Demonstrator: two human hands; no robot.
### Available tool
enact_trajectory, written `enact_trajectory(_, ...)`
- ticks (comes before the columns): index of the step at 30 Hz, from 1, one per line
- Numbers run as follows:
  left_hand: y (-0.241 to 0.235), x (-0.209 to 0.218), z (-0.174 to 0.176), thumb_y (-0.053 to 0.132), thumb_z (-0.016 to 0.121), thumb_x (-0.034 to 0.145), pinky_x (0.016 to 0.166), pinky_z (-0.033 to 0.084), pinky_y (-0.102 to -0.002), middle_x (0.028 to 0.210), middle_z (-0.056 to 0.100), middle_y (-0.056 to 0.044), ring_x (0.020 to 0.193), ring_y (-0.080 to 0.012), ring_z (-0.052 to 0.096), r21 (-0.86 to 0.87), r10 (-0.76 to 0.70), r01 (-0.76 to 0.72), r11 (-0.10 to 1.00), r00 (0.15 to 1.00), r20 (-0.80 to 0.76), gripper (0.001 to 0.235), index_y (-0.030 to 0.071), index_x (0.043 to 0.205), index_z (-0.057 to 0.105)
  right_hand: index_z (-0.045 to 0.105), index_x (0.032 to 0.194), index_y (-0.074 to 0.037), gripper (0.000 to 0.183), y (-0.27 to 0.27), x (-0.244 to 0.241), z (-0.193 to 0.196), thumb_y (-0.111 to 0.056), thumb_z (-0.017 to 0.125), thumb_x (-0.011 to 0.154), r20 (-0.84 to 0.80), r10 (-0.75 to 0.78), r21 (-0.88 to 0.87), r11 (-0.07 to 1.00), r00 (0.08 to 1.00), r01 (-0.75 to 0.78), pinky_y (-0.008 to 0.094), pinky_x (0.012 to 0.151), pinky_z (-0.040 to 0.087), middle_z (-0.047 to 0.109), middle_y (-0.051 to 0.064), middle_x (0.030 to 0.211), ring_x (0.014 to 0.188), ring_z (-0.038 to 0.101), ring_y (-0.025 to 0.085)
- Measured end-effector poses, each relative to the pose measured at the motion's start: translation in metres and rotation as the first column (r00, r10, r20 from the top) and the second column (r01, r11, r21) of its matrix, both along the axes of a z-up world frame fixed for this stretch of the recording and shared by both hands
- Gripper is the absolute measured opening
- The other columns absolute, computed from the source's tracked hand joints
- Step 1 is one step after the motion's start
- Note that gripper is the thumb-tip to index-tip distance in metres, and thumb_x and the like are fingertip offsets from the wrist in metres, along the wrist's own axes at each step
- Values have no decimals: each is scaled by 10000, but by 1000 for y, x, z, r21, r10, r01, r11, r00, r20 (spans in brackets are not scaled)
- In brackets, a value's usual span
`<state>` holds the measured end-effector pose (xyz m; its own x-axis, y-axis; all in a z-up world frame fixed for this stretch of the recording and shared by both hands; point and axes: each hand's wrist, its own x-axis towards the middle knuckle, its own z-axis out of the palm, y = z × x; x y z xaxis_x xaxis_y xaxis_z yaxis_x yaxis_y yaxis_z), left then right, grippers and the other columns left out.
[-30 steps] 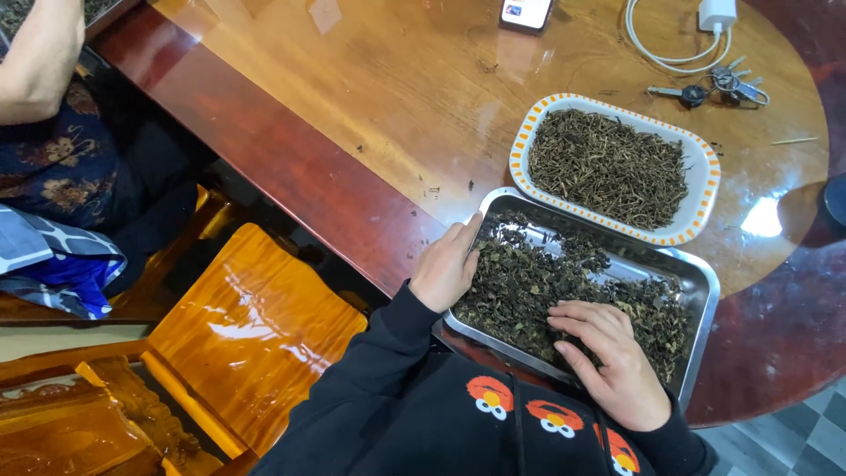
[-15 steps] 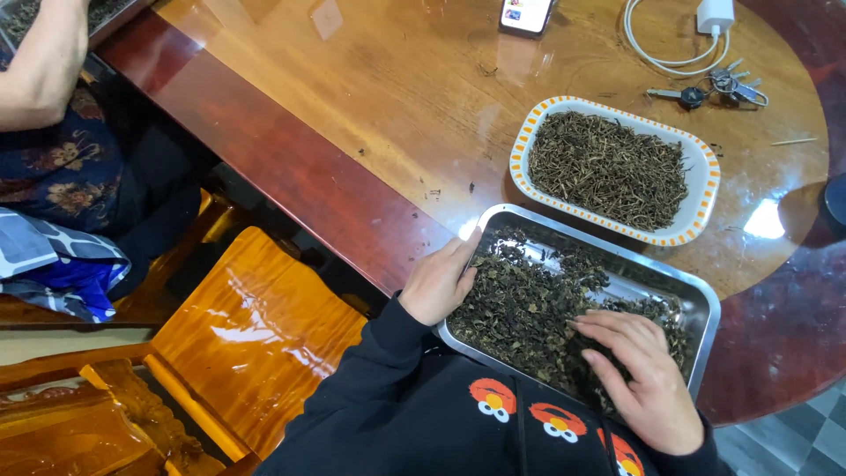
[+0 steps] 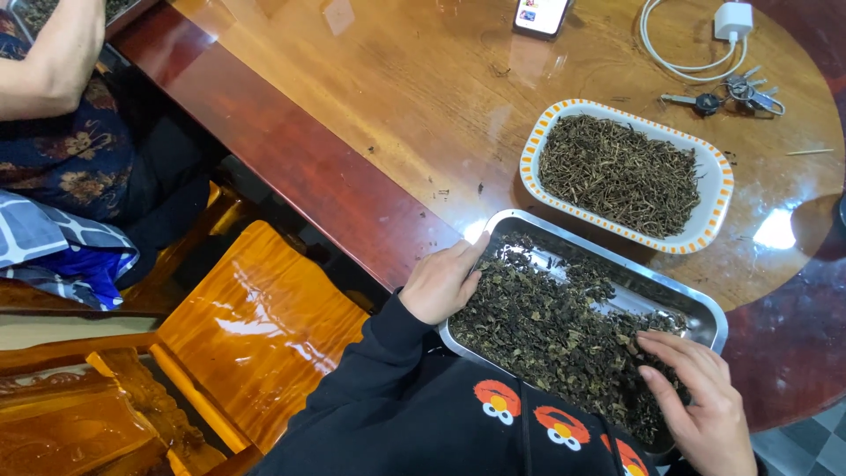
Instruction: The person sits at a table and uses both hands to sift through a tray of dried green herbs, picking out small pieces and moving them to a second tray. The hands repeatedly spread and gather the herbs to separate them.
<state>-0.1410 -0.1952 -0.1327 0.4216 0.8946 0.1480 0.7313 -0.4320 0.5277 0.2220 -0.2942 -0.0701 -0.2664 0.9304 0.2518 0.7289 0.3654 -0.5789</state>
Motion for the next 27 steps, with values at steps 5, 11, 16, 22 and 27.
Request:
enact_trajectory(5,-1,-2,3,109,571,998,495,495,-470,1029,579,-146,677,-316,576,17,-22,23,1000,999,-50,618,23,1561,333,717,1212,-44,303,-1,-1,4,-136,635,936,-82,-33,-86,996,996,26,391,1174,463,716,95,1292,1253,659,224)
enact_trajectory(11,-1,-4,17,213,573,1024,604,550,-535,1034,589,-136,798,-350,629,-111,1,-12,994,995,-100,639,65,1590,317,708,1195,-22,286,5,-4,-1,-119,630,937,-145,19,-69,997,989,-30,369,1136,495,712,122,1290,1218,677,230)
enact_trajectory(16,8,11,28,326,501,1043,851,498,-487,1202,539,-207,1008,-330,543,-2,22,-22,1000,995,-101,600,27,1548,374,699,1222,-22,311,6,-15,4,-134,625,942,-143,13,-66,998,990,-23,396,1152,482,678,129,1344,1266,645,247)
enact_trajectory(22,10,56,43,679,344,959,1093,368,-635,1541,397,-315,1423,-484,391,48,-227,234,971,967,-117,862,41,1539,351,653,1303,-53,369,9,-20,-3,-170,607,956,-90,110,-3,994,990,-111,427,1199,407,609,132,1460,1365,576,276)
enact_trajectory(27,-1,74,21,726,439,912,1198,233,-596,1606,372,-247,1473,-466,339,-56,-380,377,924,898,-220,908,109,1571,340,652,1316,-97,397,11,-17,-22,-228,626,942,9,159,21,987,987,-159,431,1193,386,608,107,1481,1401,557,270)
